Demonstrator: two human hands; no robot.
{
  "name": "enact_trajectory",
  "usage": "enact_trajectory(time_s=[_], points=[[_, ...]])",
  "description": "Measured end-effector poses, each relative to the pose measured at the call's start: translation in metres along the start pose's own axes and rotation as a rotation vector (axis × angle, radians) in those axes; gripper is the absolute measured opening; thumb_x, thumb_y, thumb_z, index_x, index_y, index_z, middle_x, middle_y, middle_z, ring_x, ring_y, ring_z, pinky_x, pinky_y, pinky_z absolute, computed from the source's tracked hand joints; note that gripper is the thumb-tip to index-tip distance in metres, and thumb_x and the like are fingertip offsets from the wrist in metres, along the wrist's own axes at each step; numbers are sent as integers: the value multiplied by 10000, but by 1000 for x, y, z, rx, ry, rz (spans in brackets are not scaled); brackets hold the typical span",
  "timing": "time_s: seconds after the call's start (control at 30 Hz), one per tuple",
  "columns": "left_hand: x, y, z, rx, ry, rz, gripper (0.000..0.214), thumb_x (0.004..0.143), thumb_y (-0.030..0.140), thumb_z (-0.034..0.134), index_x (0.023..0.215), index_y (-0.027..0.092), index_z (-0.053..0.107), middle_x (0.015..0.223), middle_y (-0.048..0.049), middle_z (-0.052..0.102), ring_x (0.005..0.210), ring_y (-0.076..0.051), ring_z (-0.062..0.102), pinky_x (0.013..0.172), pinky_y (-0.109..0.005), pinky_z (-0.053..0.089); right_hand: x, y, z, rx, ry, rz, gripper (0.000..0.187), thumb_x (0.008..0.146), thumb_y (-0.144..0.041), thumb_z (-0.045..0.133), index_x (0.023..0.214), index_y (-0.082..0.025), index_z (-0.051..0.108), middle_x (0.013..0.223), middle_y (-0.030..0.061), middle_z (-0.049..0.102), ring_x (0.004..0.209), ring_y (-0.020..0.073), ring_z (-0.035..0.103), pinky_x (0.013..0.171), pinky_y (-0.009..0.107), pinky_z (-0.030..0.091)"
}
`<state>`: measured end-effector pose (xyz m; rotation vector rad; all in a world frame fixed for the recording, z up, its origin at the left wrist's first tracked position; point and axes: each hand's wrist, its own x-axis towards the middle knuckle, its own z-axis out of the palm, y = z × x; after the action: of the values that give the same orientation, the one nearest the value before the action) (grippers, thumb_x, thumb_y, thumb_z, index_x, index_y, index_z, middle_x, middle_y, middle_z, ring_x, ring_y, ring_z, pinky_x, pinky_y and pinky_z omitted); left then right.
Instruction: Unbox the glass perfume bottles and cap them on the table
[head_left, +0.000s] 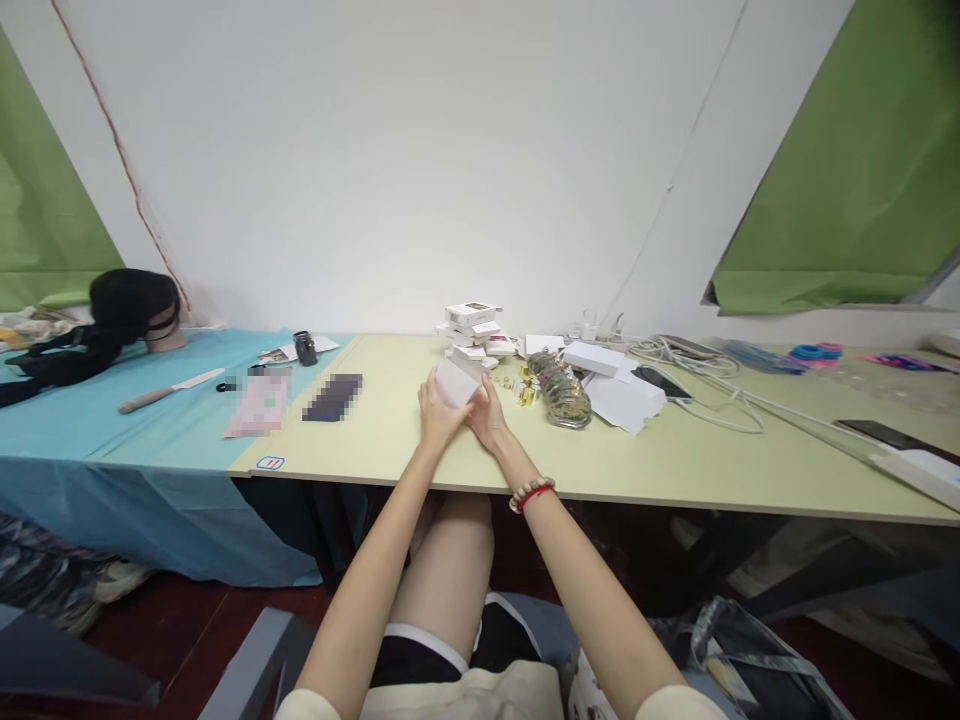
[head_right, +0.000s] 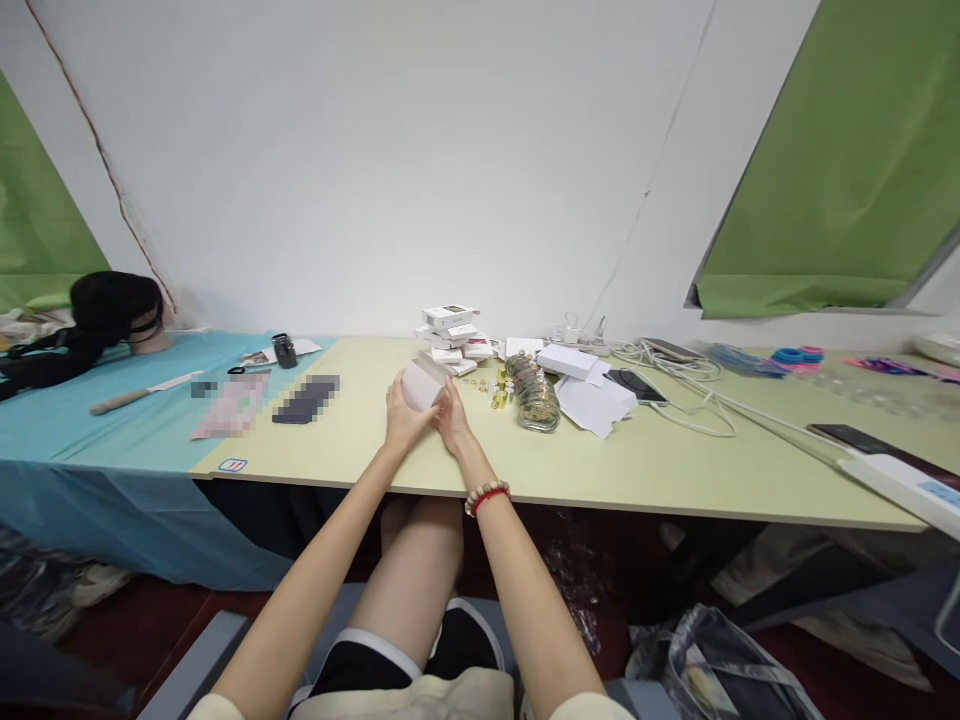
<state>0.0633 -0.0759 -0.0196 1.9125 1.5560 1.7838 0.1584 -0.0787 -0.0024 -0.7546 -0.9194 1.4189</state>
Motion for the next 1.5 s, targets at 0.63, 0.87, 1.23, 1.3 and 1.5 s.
enact_trajectory(time_s=[0.63,0.87,1.23,1.3,1.5], points=[[-1,-1,0,-145,40,-263,666,714,550,539,1224,219,267,1224,-116,486,1101,-228,501,844,-321,418,-5,0,0,-10,-171,153,310,688,-398,601,918,-193,638,749,31,660,617,133,585,610,259,467],[-2,1,0,-93,0,-277,699,669,551,580,1205,218,279,1182,-124,508,1075,-249,512,808,-336,425,-2,2,-3,32,-146,154,258,705,-409,578,834,-196,644,729,44,664,629,150,595,592,270,476],[-3,2,-3,42,25,-274,757,650,537,587,1260,236,256,1207,-138,460,1042,-306,513,762,-388,426,-3,7,1,-12,-140,77,292,610,-369,662,851,-210,616,874,17,669,772,143,601,631,238,469],[-3,2,-4,59,33,-268,759,657,507,591,1277,245,241,1210,-133,448,1025,-307,518,751,-388,431,-4,8,1,-17,-153,62,295,585,-350,682,833,-204,615,881,19,666,795,143,596,630,231,468],[-4,3,-5,26,-8,-221,715,676,410,602,1272,246,242,1175,-117,424,969,-266,531,739,-369,454,-2,13,0,-72,-117,-12,329,543,-318,716,827,-187,611,856,30,665,751,143,604,588,224,472]])
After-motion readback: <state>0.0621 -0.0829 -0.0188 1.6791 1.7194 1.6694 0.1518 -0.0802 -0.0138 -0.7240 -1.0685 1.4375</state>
